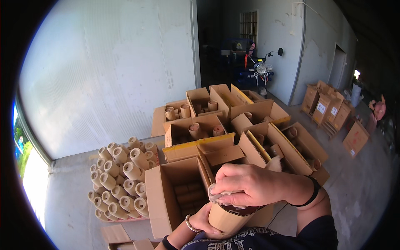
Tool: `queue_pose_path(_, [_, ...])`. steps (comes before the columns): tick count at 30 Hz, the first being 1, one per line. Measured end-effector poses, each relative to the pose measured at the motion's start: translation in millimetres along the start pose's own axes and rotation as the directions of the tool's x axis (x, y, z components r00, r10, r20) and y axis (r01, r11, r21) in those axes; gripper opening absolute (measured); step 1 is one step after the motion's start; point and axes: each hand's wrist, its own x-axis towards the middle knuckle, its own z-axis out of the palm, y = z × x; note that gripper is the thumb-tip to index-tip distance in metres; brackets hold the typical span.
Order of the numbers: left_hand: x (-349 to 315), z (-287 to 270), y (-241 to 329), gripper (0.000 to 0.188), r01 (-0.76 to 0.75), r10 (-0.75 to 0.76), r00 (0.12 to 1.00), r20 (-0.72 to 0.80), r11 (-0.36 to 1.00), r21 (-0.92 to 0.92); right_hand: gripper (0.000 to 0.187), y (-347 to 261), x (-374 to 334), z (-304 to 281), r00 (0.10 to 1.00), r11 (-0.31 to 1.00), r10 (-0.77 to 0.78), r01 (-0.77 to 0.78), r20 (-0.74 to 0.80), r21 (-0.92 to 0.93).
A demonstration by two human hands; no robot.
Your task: Packing wood-based products into cardboard boxes within a manufacturing environment.
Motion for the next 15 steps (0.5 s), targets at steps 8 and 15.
queue_pose_path(8, [-6, 5, 0, 0.102, -0.057, 0.055, 0.993, -0.104, 0.998, -0.014, 0.014, 11, -30, -35, 0.948, 0.924, 0.309, -0.282, 0.073, -0.259])
queue_pose_path(15, [-4, -4, -9, 0.102, -0.038, 0.037, 0.999, -0.027, 0.999, -0.039, 0.012, 1, -20, -5, 0.998, 0.998, 0.062, -0.063, 0.015, 0.023])
